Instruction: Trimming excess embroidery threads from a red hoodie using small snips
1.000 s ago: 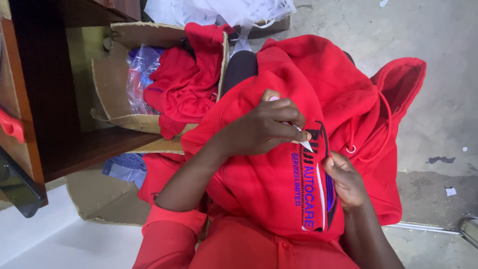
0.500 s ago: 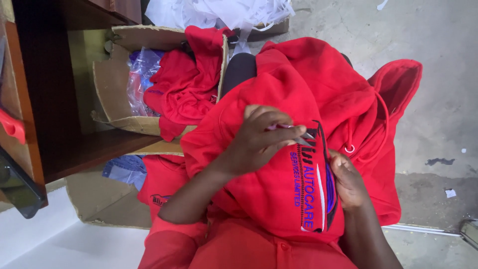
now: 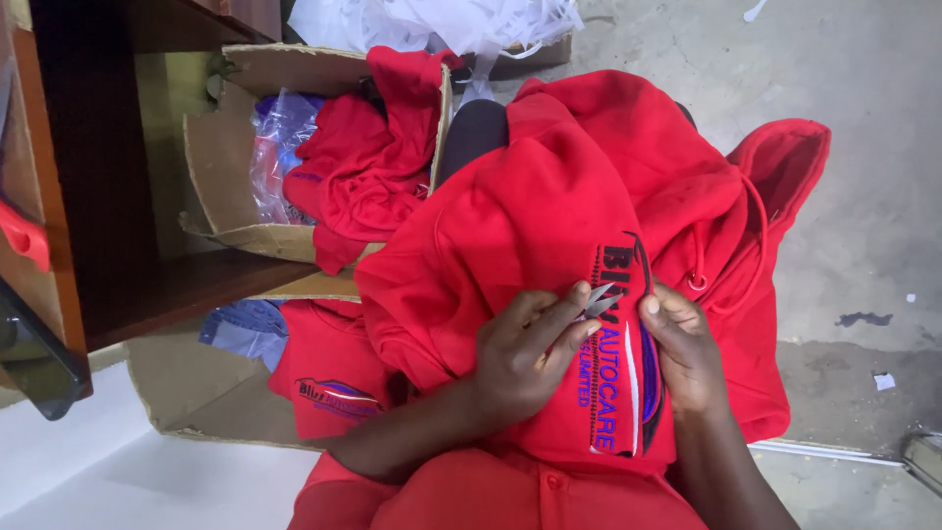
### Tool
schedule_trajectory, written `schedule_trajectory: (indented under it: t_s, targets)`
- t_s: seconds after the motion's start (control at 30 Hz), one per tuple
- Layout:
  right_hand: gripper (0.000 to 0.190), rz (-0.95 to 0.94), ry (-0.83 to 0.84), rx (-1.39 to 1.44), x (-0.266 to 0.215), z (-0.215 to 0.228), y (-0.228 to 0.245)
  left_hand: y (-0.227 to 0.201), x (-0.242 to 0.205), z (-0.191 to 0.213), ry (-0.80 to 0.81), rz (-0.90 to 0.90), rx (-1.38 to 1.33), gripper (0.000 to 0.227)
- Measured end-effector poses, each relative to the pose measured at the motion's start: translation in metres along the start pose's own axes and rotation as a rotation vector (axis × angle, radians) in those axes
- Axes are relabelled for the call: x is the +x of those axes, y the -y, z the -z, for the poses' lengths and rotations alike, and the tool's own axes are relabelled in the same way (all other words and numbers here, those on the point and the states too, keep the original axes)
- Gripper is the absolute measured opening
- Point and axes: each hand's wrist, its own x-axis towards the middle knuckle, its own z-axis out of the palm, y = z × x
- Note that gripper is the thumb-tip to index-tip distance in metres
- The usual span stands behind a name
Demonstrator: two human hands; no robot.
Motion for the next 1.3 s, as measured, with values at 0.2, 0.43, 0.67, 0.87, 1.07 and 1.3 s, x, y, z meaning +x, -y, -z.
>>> schedule_trajectory:
  t_s: [0.2, 0.43, 0.67, 0.87, 1.07, 1.3]
  targets:
    - [0.027, 0.102, 0.039, -0.111, -0.001, 0.0, -0.001, -0.006, 0.004, -0.003, 0.03, -0.095, 0.018, 0.032]
    - [0.026, 0.162, 0.059, -0.173, -0.004, -0.013, 0.009, -0.01, 0.008, -0.003, -0.014, -0.093, -0.046, 0.029]
    - [0.026, 0.206, 0.047, -0.279, -0.004, -0.012, 0.012, -0.011, 0.012, -0.002, 0.021, -0.116, -0.052, 0.029]
    - [0.022, 0.291, 0.052, -0.387, -0.003, 0.0, 0.006, -0.015, 0.018, 0.001, 0.043, -0.108, -0.087, 0.023]
    - [0.023, 0.304, 0.058, -0.415, 0.001, 0.01, -0.001, -0.008, 0.01, -0.001, 0.098, -0.042, -0.196, 0.021]
    - [0.038, -0.023, 0.004, -0.046, -0.011, 0.023, 0.01, 0.026, 0.014, 0.012, 0.142, 0.325, -0.603, 0.035]
